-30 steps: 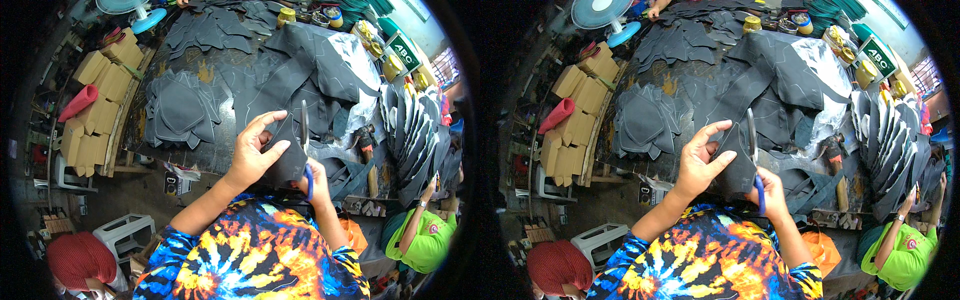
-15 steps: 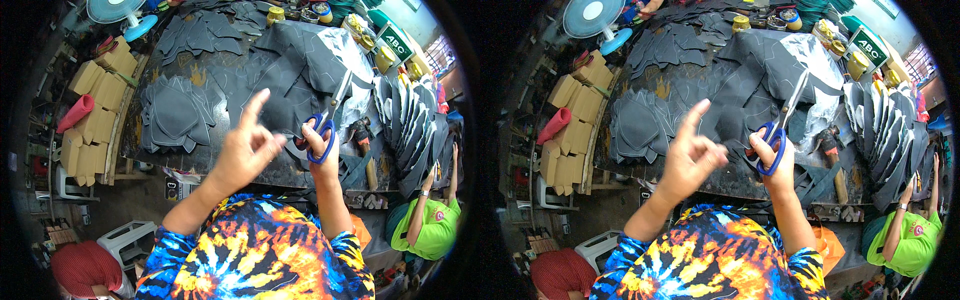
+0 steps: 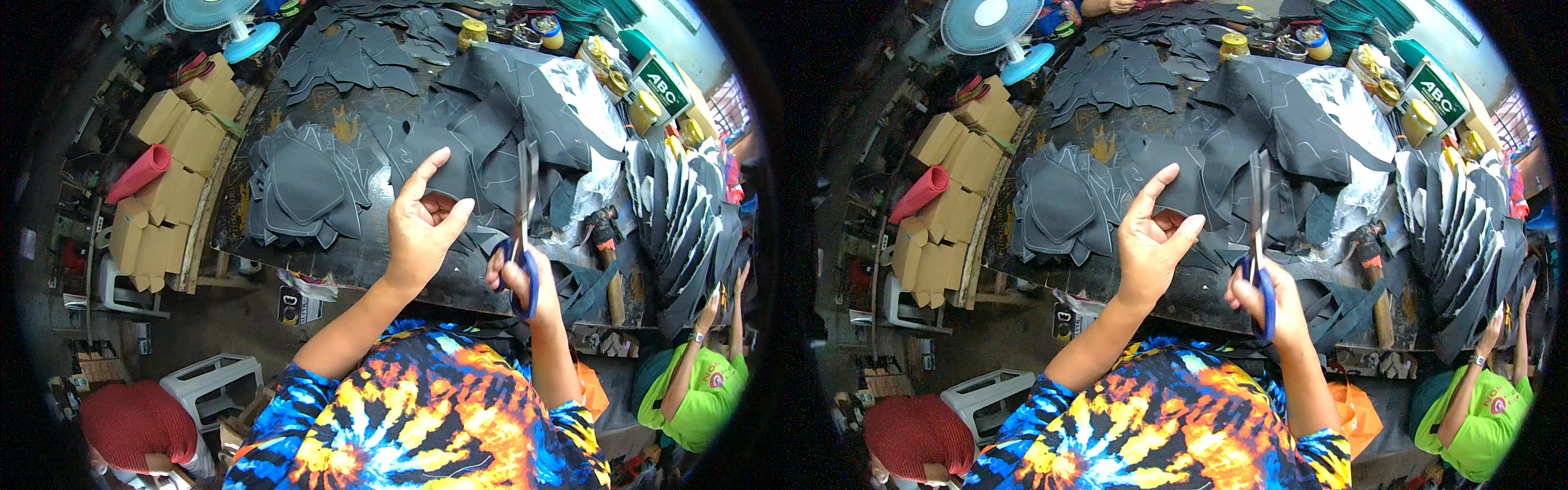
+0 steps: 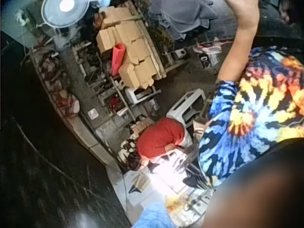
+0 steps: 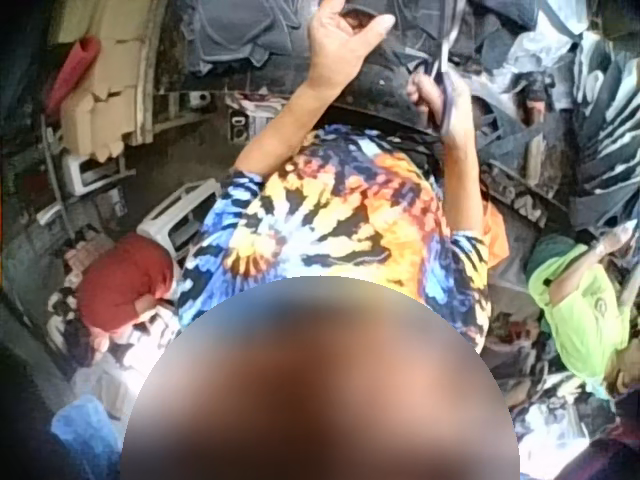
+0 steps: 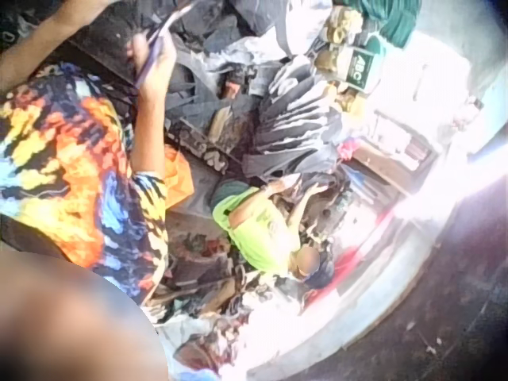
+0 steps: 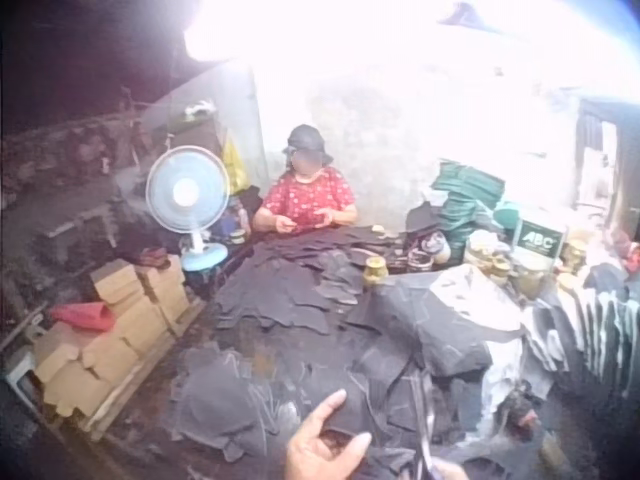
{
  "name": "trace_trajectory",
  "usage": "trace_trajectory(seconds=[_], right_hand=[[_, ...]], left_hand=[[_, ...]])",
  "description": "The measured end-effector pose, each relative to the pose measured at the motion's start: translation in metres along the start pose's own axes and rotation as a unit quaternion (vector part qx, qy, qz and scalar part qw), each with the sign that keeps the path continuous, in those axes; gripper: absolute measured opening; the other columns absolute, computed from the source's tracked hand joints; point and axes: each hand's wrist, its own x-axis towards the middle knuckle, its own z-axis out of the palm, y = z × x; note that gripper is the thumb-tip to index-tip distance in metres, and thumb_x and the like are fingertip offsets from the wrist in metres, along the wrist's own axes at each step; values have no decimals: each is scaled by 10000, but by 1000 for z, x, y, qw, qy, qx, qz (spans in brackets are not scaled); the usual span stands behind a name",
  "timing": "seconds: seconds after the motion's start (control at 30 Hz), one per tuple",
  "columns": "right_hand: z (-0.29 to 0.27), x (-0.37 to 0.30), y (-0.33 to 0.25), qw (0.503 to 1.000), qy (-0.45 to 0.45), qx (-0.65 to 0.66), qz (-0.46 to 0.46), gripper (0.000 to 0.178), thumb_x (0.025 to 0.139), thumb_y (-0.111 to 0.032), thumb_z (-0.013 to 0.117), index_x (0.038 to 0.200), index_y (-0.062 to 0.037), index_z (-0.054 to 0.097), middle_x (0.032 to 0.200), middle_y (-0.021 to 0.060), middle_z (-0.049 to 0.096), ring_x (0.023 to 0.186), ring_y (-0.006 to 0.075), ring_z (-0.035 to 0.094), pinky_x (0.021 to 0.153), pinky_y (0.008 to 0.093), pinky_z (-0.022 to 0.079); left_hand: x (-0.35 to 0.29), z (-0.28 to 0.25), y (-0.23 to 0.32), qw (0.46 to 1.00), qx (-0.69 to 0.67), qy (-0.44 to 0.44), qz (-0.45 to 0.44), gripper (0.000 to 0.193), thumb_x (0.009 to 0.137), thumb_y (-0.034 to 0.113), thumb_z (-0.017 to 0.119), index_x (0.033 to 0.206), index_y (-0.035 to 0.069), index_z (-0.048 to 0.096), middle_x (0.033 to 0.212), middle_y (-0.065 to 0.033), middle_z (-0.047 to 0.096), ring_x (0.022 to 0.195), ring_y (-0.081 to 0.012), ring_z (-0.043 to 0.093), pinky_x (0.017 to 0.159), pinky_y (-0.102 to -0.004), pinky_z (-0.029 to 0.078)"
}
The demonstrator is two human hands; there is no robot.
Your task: The person uses shears to cut dark gray fabric pieces along marked outlines on a worktable. They repeatedly pick up fabric, cut along the lines, and place the cut pieces aside. A coworker is visible in the background handling similar materials.
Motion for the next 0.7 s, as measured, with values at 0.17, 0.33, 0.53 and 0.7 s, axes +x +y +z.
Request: trace_trajectory(seconds=[0.17,0.33,0.53,0.7], right_hand=[[6,-18,23,995,-76,-56,26,363,855,-318,742,994,-49,542,870,19,544,802,113,515,747,263,450],[11,-9,28,992,-49,-116,-1,368,861,-328,735,980,-40,538,825,18,533,753,113,509,699,275,456],[15,-4,28,989,-1,-148,16,261,868,-226,743,881,-58,544,766,-20,530,690,69,470,623,242,413],[20,-12,33,987,51,-144,43,228,874,-145,739,788,-78,539,678,-73,499,618,28,426,562,204,360]], left_hand=[[8,0,3,999,-28,20,22,661,850,-82,689,1446,12,421,866,-35,677,757,-44,624,704,-191,517],[5,4,1,999,26,15,18,675,836,-92,683,1450,8,420,866,-43,669,773,-56,640,698,-198,534],[4,4,0,999,38,14,18,677,828,-106,674,1447,0,423,856,-44,660,765,-62,642,704,-205,544],[4,6,-4,999,22,12,24,677,826,-108,672,1447,-3,423,876,-44,659,761,-64,640,703,-207,545]])
